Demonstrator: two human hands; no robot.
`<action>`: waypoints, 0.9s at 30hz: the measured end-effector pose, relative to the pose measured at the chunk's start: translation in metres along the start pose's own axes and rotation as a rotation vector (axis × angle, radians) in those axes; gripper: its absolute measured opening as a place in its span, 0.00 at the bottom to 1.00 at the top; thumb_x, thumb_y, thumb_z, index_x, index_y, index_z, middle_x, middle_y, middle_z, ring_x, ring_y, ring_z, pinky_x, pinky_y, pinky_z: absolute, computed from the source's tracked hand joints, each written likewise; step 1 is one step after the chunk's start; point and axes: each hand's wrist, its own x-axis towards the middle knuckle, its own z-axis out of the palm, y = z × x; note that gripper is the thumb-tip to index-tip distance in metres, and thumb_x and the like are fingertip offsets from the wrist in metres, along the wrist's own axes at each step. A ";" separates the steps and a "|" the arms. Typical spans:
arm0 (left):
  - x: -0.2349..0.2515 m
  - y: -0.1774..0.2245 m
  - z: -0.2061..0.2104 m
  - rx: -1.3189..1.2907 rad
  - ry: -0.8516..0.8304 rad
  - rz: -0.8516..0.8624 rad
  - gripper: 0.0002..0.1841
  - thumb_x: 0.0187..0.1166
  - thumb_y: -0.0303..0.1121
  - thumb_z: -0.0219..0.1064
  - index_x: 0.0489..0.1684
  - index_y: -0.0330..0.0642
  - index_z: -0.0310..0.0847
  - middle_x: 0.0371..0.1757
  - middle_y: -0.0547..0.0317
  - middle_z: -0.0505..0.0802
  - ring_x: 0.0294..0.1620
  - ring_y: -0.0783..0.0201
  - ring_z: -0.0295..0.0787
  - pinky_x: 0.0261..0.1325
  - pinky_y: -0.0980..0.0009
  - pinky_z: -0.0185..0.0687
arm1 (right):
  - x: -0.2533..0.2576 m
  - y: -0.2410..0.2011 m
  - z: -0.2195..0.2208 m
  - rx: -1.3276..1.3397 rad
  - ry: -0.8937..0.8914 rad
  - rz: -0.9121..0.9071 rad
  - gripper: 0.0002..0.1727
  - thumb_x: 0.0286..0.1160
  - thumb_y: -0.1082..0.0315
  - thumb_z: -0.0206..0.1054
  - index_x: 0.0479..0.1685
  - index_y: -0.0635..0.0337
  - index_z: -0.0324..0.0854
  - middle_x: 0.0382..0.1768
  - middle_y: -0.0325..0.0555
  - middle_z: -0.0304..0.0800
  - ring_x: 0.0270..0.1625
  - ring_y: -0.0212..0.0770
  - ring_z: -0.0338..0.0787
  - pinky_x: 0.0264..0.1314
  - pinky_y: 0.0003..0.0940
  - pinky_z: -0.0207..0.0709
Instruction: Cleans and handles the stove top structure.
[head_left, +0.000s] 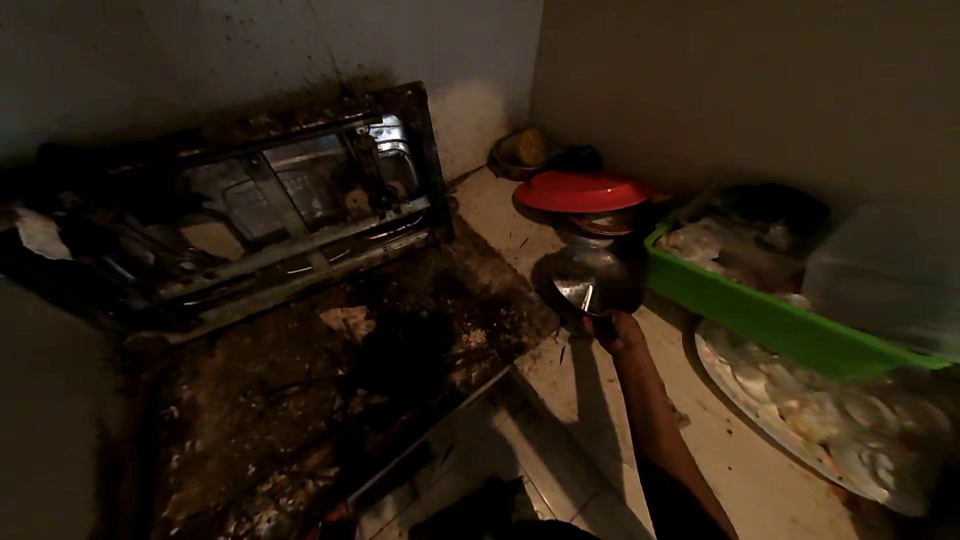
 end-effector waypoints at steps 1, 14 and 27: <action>0.002 -0.001 -0.001 0.012 0.006 0.012 0.12 0.86 0.37 0.47 0.55 0.44 0.72 0.52 0.53 0.90 0.56 0.55 0.91 0.63 0.50 0.87 | 0.000 0.002 -0.008 0.000 0.002 -0.010 0.18 0.85 0.68 0.50 0.67 0.69 0.68 0.44 0.62 0.84 0.33 0.49 0.90 0.31 0.43 0.89; -0.022 0.009 0.036 -0.043 0.214 -0.021 0.10 0.88 0.40 0.49 0.44 0.46 0.72 0.37 0.56 0.88 0.38 0.60 0.91 0.45 0.59 0.91 | -0.058 0.057 -0.036 -0.108 -0.110 -0.037 0.25 0.94 0.51 0.46 0.56 0.69 0.73 0.30 0.51 0.87 0.28 0.41 0.88 0.35 0.38 0.87; -0.036 0.035 0.047 0.331 0.076 0.052 0.16 0.89 0.34 0.56 0.69 0.36 0.73 0.58 0.40 0.89 0.54 0.50 0.91 0.51 0.53 0.91 | -0.149 0.217 0.079 -0.214 -0.373 0.483 0.24 0.90 0.52 0.54 0.66 0.66 0.72 0.43 0.59 0.89 0.39 0.52 0.93 0.43 0.47 0.92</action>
